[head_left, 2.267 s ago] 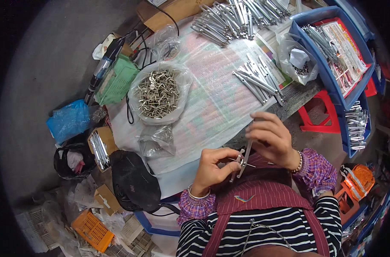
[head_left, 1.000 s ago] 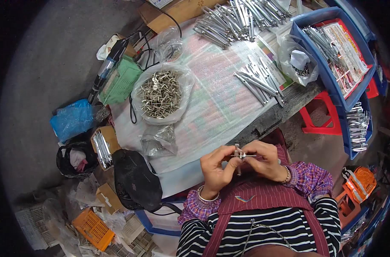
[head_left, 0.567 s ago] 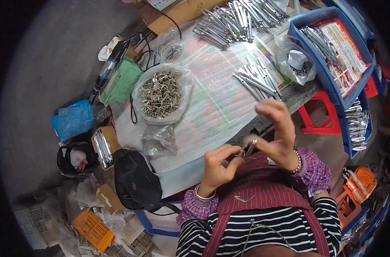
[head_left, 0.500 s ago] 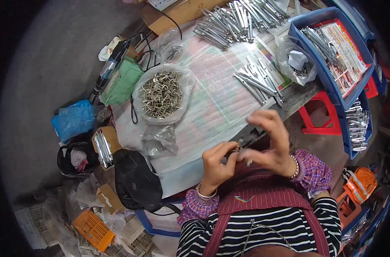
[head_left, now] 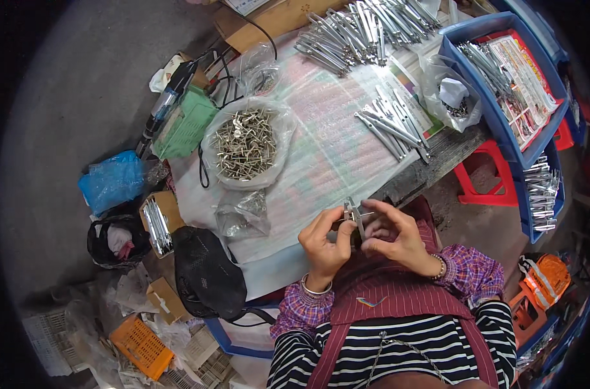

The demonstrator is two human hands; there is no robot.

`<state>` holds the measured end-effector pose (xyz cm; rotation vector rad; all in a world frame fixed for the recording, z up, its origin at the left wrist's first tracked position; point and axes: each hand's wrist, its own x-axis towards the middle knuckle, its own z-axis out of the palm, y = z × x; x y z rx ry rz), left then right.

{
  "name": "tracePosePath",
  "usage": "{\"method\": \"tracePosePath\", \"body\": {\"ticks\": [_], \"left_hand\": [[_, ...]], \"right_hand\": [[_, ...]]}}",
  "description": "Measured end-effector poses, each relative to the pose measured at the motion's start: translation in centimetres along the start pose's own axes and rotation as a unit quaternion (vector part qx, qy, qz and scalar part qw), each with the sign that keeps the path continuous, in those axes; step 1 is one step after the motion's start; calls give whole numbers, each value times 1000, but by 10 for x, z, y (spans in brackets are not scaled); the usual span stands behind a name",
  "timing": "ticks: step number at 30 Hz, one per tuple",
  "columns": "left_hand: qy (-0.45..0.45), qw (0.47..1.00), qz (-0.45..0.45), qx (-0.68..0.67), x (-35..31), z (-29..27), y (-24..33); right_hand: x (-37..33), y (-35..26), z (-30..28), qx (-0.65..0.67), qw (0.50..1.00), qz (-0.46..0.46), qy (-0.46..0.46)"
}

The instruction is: The person is manually assembling small hardware components by sliding metal pins into brackets.

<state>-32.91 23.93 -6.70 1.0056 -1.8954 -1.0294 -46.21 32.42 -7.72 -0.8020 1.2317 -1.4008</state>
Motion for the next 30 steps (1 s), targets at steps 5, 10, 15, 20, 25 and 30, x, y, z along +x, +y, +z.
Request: {"method": "tracePosePath", "body": {"ticks": [5, 10, 15, 20, 25, 30], "left_hand": [[-17, 998, -34, -56, -2, -3, 4], [-61, 993, -58, -86, -5, -7, 9], [-67, 996, 11, -54, -7, -6, 11], [-55, 995, 38, -78, -6, -7, 15], [-38, 969, -122, -212, -11, -6, 11], [-88, 970, -141, -175, -14, -3, 11]], "right_hand": [[-1, 3, 1, -10, 999, 31, -25], [-5, 3, -4, -22, 998, 33, -56], [-8, 5, -8, -14, 995, 47, -84], [-8, 3, -8, -182, 967, -171, -56], [-4, 5, -6, -118, 985, -114, -55], [-5, 21, -7, -105, 990, -78, -45]]}}
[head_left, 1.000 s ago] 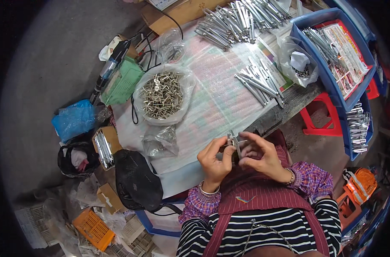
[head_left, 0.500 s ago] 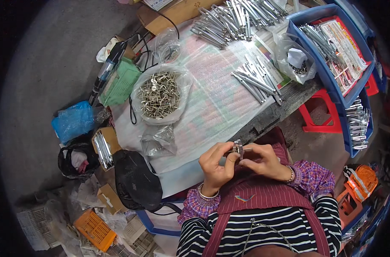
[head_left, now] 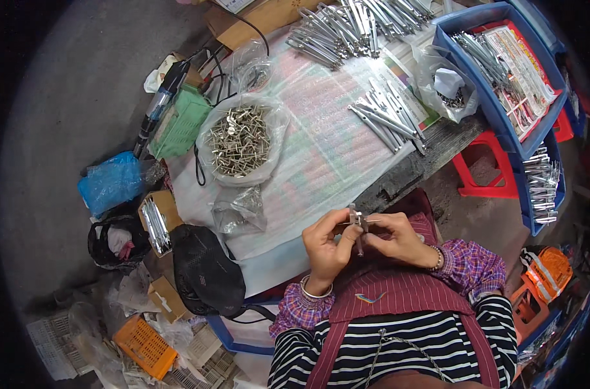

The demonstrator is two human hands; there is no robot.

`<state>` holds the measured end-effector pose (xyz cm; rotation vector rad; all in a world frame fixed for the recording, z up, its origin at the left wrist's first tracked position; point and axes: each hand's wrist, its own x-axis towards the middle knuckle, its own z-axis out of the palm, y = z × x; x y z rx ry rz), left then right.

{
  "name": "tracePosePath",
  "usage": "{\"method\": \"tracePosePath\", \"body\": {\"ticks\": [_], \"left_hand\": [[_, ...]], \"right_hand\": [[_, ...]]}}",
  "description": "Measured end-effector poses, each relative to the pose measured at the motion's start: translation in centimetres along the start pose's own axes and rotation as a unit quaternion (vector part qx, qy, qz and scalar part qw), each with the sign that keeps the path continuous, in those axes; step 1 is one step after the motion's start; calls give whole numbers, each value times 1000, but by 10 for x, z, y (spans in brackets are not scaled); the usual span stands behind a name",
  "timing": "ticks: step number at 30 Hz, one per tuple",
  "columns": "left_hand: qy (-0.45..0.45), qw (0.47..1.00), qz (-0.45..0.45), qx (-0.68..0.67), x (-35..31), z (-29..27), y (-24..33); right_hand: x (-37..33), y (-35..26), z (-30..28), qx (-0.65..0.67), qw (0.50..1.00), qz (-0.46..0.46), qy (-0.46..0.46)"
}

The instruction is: The person is manually assembling small hardware components by sliding metal pins into brackets.

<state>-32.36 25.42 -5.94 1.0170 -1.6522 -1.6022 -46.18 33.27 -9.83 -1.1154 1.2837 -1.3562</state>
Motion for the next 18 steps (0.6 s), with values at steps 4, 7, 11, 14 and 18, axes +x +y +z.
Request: {"method": "tracePosePath", "body": {"ticks": [4, 7, 11, 14, 18], "left_hand": [[8, 994, -50, -92, 2, -2, -5], [4, 992, -63, -104, 3, -3, -8], [-7, 988, -94, -122, 5, -4, -6], [-35, 985, -114, -128, 5, -8, 6], [-191, 978, -66, -52, 11, -23, 9]], "right_hand": [[0, -2, -3, 74, 990, 103, -66], [2, -4, -1, 86, 990, 107, -43], [0, -1, -3, 96, 987, 124, -41], [2, 0, -14, -46, 999, 1, -21], [29, -26, -38, -257, 939, -213, 80]]}}
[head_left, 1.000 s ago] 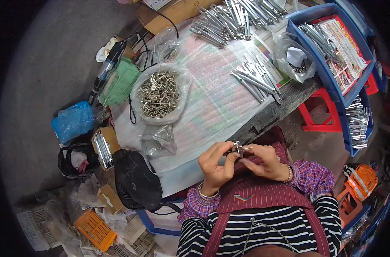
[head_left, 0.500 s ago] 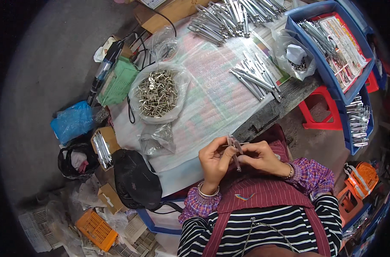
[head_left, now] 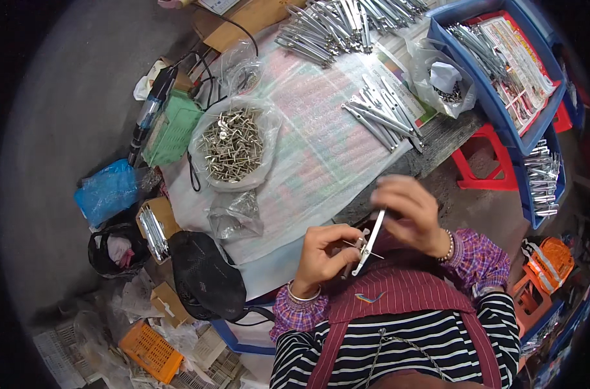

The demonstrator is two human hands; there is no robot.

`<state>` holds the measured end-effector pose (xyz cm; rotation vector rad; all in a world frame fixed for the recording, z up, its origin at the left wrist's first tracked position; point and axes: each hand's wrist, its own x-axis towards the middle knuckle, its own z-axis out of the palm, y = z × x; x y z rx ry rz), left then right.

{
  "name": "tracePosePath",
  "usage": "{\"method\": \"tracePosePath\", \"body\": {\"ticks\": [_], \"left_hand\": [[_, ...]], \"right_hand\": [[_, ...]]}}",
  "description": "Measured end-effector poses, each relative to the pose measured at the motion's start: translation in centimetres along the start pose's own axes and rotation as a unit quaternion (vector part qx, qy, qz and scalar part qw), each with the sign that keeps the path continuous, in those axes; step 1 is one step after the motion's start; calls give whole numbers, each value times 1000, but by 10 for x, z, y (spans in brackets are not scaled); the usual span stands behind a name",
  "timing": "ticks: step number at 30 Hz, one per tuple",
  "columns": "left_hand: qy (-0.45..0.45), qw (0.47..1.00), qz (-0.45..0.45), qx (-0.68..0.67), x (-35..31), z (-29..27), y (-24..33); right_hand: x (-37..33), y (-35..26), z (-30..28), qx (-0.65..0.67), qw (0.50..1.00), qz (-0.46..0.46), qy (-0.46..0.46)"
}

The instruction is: The person is manually assembling small hardware components by sliding metal pins into brackets.

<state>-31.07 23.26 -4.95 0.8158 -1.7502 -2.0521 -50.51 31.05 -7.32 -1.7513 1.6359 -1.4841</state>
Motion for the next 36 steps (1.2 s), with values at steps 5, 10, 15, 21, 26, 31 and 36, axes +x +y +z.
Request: {"method": "tracePosePath", "body": {"ticks": [5, 10, 15, 21, 26, 31, 36], "left_hand": [[53, 981, 30, 187, 5, 9, -2], [218, 932, 118, 263, 11, 12, -14], [271, 924, 121, 240, 8, 9, -20], [257, 946, 111, 161, 6, 10, -21], [255, 953, 100, 129, 5, 12, -20], [248, 961, 86, 86, 6, 16, -22], [238, 970, 36, -31, 7, 21, -17]], "right_hand": [[19, -16, 0, 170, 975, 119, 84], [3, -30, 6, 115, 983, 132, -46], [-11, -32, 24, 285, 914, 284, -47], [-30, -22, 37, 388, 852, 345, -62], [-27, -21, 35, 324, 893, 306, -68], [-28, -20, 42, 276, 929, 244, -41], [-32, -21, 42, 305, 891, 324, -96]]}}
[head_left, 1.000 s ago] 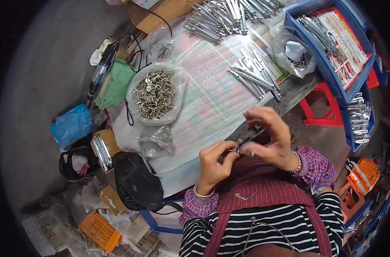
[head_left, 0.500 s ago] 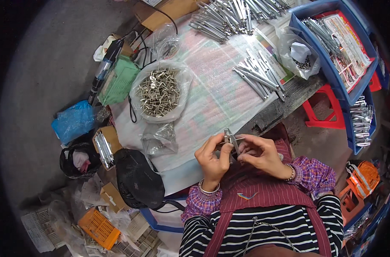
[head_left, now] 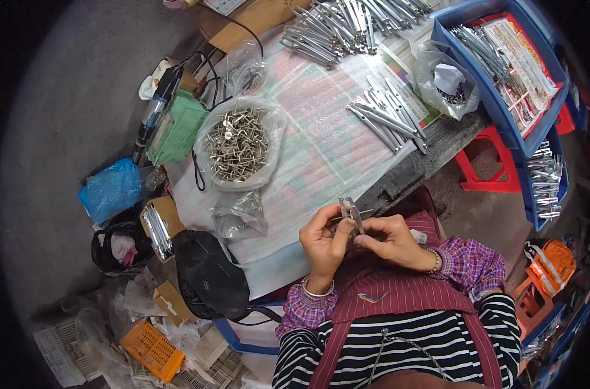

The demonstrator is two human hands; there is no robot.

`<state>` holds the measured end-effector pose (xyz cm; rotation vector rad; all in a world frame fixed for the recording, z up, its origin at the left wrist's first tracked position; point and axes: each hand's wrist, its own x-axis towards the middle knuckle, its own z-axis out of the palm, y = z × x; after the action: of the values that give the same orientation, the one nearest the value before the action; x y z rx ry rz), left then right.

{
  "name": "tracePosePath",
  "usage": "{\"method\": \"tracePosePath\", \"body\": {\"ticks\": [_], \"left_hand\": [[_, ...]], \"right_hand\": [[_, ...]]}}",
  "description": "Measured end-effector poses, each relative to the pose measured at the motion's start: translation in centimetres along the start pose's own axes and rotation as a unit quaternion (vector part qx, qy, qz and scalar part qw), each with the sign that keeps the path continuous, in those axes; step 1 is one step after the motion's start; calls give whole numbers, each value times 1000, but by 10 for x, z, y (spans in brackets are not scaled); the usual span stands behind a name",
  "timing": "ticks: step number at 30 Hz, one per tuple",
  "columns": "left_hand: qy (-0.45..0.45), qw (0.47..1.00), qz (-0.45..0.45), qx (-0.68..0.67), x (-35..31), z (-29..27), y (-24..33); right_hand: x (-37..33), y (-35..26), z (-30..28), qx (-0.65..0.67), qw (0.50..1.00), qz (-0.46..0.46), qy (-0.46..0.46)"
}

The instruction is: The person is manually assembling small hardware components by sliding metal pins into brackets.

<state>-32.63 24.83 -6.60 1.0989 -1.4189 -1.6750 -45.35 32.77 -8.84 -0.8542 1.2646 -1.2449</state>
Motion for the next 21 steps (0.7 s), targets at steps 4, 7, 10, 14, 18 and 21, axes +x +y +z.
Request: {"method": "tracePosePath", "body": {"ticks": [4, 7, 10, 14, 18, 21], "left_hand": [[-23, 996, -59, -62, 3, -1, 2], [-33, 996, -72, -48, 5, -2, 3], [-51, 996, -67, 27, 6, -5, 2], [-62, 988, 42, 137, 9, -10, -7], [-36, 988, 22, 151, 6, -9, -5], [-34, 992, 67, 104, 9, -1, -4]], "right_hand": [[0, 2, -4, -13, 1000, 10, -9], [0, 4, -5, -7, 1000, 4, -7], [-1, 5, -6, -29, 1000, 4, -12], [-2, 5, -6, -36, 999, -25, 3], [-2, 4, -5, -25, 999, -10, -23], [-1, 2, -6, -3, 1000, 5, -22]]}}
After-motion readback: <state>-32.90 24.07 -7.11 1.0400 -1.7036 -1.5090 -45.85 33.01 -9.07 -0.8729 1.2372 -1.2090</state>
